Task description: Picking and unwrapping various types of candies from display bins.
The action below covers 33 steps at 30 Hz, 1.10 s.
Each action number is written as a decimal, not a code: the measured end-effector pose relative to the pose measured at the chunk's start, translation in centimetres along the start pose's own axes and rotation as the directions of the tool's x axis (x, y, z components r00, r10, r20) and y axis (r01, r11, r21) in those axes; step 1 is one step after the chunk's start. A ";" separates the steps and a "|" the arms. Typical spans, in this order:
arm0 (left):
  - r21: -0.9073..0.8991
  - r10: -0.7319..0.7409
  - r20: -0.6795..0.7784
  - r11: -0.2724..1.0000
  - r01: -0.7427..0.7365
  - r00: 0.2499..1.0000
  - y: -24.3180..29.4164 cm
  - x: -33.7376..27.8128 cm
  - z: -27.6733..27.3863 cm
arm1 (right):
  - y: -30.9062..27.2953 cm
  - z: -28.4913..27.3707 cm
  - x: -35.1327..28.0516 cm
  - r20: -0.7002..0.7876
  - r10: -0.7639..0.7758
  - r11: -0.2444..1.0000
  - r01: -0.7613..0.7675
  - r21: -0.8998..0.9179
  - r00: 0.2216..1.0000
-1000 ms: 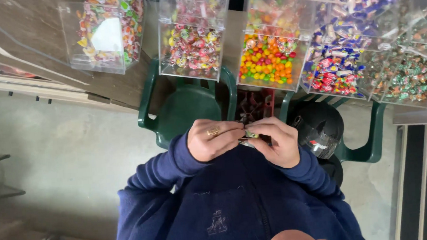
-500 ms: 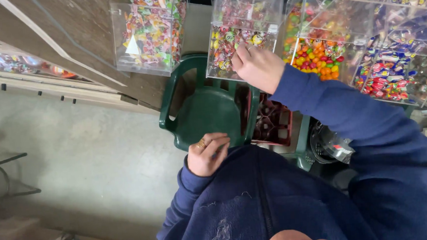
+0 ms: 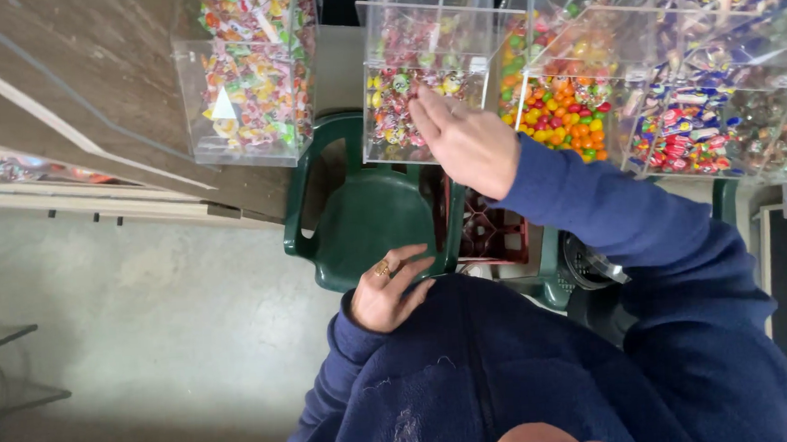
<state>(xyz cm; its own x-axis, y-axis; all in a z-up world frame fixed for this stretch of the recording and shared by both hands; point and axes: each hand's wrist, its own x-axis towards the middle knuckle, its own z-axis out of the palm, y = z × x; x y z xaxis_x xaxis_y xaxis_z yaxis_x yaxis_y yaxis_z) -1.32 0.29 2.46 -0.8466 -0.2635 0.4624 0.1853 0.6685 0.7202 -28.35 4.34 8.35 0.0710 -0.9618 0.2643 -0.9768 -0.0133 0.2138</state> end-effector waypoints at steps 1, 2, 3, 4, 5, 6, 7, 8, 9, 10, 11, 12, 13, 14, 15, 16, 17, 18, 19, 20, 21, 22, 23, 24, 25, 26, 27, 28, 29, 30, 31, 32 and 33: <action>-0.011 0.005 0.008 1.000 -0.005 1.000 -0.1 0.2 0.2 | -0.6 -2.4 -1.2 0.008 0.011 1.000 -0.011 -0.004 1.000; -0.013 -0.001 0.014 1.000 0.001 1.000 -0.2 0.4 0.5 | -1.1 -4.8 -2.3 -0.032 -0.044 0.990 0.048 0.133 0.999; -0.015 -0.007 0.021 1.000 0.007 1.000 -0.3 0.6 0.8 | -1.7 -7.2 -3.4 -0.080 -0.091 0.958 0.110 0.264 0.993; -0.023 -0.007 0.026 1.000 0.007 1.000 -0.3 0.9 1.1 | -1.6 -7.5 -5.2 -0.073 -0.085 0.959 0.101 0.265 0.994; -0.024 -0.005 0.034 1.000 0.006 0.999 -0.2 1.1 1.3 | -1.5 -7.8 -7.0 -0.076 -0.135 0.921 0.153 0.358 0.988; -0.023 -0.006 0.041 1.000 0.007 0.999 -0.1 1.4 1.5 | -1.5 -8.1 -8.8 -0.086 -0.185 0.870 0.204 0.450 0.979; -0.028 -0.008 0.046 1.000 0.009 0.999 0.0 1.7 1.8 | -0.9 -8.2 -9.9 -0.082 -0.181 0.869 0.198 0.453 0.980; -0.024 0.010 0.061 1.000 -0.008 0.998 0.0 2.1 2.1 | -0.2 -8.3 -11.0 -0.072 -0.077 0.878 0.102 0.467 0.994; -0.021 0.028 0.077 0.999 -0.026 0.997 0.1 2.5 2.3 | 0.5 -8.4 -12.0 -0.061 0.027 0.877 0.006 0.481 0.998; -0.023 0.028 0.080 0.999 -0.026 0.996 0.3 2.8 2.7 | 2.0 -7.8 -11.8 -0.059 0.031 0.876 0.002 0.482 0.998; -0.021 0.054 0.096 0.998 -0.052 0.994 0.5 3.2 3.2 | 3.6 -7.2 -11.7 -0.060 0.167 0.901 -0.127 0.416 0.984; -0.018 0.083 0.115 0.997 -0.081 0.990 0.7 3.6 3.5 | 5.1 -6.5 -11.5 -0.074 0.302 0.901 -0.259 0.347 0.950; -0.019 0.086 0.121 0.996 -0.084 0.989 1.2 3.9 4.0 | 6.2 -5.5 -10.8 -0.075 0.308 0.900 -0.265 0.347 0.948; -0.018 0.112 0.138 0.994 -0.110 0.984 1.6 4.2 4.3 | 7.3 -4.5 -10.0 -0.077 0.289 0.910 -0.249 0.331 0.954; -0.018 0.138 0.154 0.990 -0.137 0.978 2.1 4.4 4.5 | 8.3 -3.4 -9.1 -0.078 0.271 0.920 -0.234 0.315 0.959; -0.013 0.143 0.157 0.990 -0.143 0.977 2.2 4.6 4.6 | 8.8 -1.9 -8.9 -0.085 0.274 0.920 -0.235 0.315 0.958; -0.015 0.151 0.164 0.988 -0.151 0.975 2.3 4.8 4.7 | 9.2 -0.3 -8.6 -0.037 0.224 0.956 -0.212 0.205 0.974; -0.020 0.154 0.170 0.988 -0.153 0.973 2.5 4.8 4.9 | 9.6 1.2 -8.4 0.022 0.176 0.979 -0.177 0.097 0.984; -0.017 0.153 0.171 0.988 -0.153 0.973 2.5 4.7 5.0 | 9.7 1.7 -8.4 0.020 0.176 0.979 -0.177 0.099 0.984; -0.018 0.140 0.168 0.990 -0.139 0.976 2.4 4.5 5.1 | 9.8 2.1 -8.3 0.046 0.178 0.983 -0.180 0.042 0.983; -0.020 0.127 0.165 0.992 -0.126 0.978 2.3 4.4 5.1 | 9.9 2.6 -8.2 0.071 0.182 0.983 -0.181 -0.016 0.981; -0.017 0.120 0.163 0.993 -0.119 0.979 2.4 4.2 5.2 | 9.8 2.6 -8.3 0.072 0.176 0.984 -0.175 -0.011 0.982; -0.011 0.110 0.162 0.994 -0.110 0.981 2.5 4.0 5.3 | 9.7 2.7 -8.5 0.087 0.156 0.988 -0.153 -0.037 0.984; -0.006 0.104 0.160 0.995 -0.104 0.982 2.5 3.9 5.4 | 9.7 2.7 -8.6 0.101 0.136 0.989 -0.130 -0.066 0.986; -0.003 0.099 0.156 0.995 -0.100 0.983 2.6 3.9 5.5 | 9.8 2.3 -8.8 0.101 0.129 0.990 -0.123 -0.063 0.986; 0.000 0.103 0.155 0.995 -0.105 0.982 2.7 3.9 5.5 | 9.8 2.0 -9.1 0.098 0.126 0.991 -0.121 -0.053 0.987; 0.003 0.107 0.154 0.994 -0.109 0.982 2.8 4.0 5.6 | 9.8 1.6 -9.4 0.096 0.123 0.992 -0.119 -0.043 0.988; 0.005 0.106 0.154 0.994 -0.108 0.982 2.8 4.1 5.7 | 9.8 0.5 -9.8 0.095 0.121 0.992 -0.118 -0.041 0.988; 0.002 0.112 0.152 0.994 -0.114 0.982 2.9 4.2 5.9 | 9.8 -0.7 -10.3 0.046 0.140 0.989 -0.142 0.029 0.989; 0.000 0.118 0.150 0.993 -0.120 0.982 2.9 4.3 6.0 | 9.7 -1.8 -10.6 -0.002 0.163 0.982 -0.162 0.101 0.987; 0.003 0.117 0.151 0.993 -0.119 0.982 2.9 4.8 6.0 | 9.0 -3.7 -11.3 -0.004 0.162 0.982 -0.160 0.104 0.987; -0.004 0.122 0.132 0.992 -0.122 0.984 3.1 5.2 6.0 | 8.4 -5.6 -12.0 -0.011 0.220 0.892 -0.196 0.408 0.975; -0.011 0.127 0.112 0.992 -0.126 0.986 3.2 5.5 6.1 | 7.7 -7.5 -12.7 0.002 0.276 0.712 -0.206 0.671 0.961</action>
<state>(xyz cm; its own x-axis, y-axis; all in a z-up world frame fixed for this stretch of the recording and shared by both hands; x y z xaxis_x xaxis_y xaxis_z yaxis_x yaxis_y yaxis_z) -8.43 5.21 4.14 -0.8670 -0.0967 0.4889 0.2964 0.6887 0.6617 -35.25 18.50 13.71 -0.2019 -0.9287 0.3111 -0.8457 0.0051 -0.5337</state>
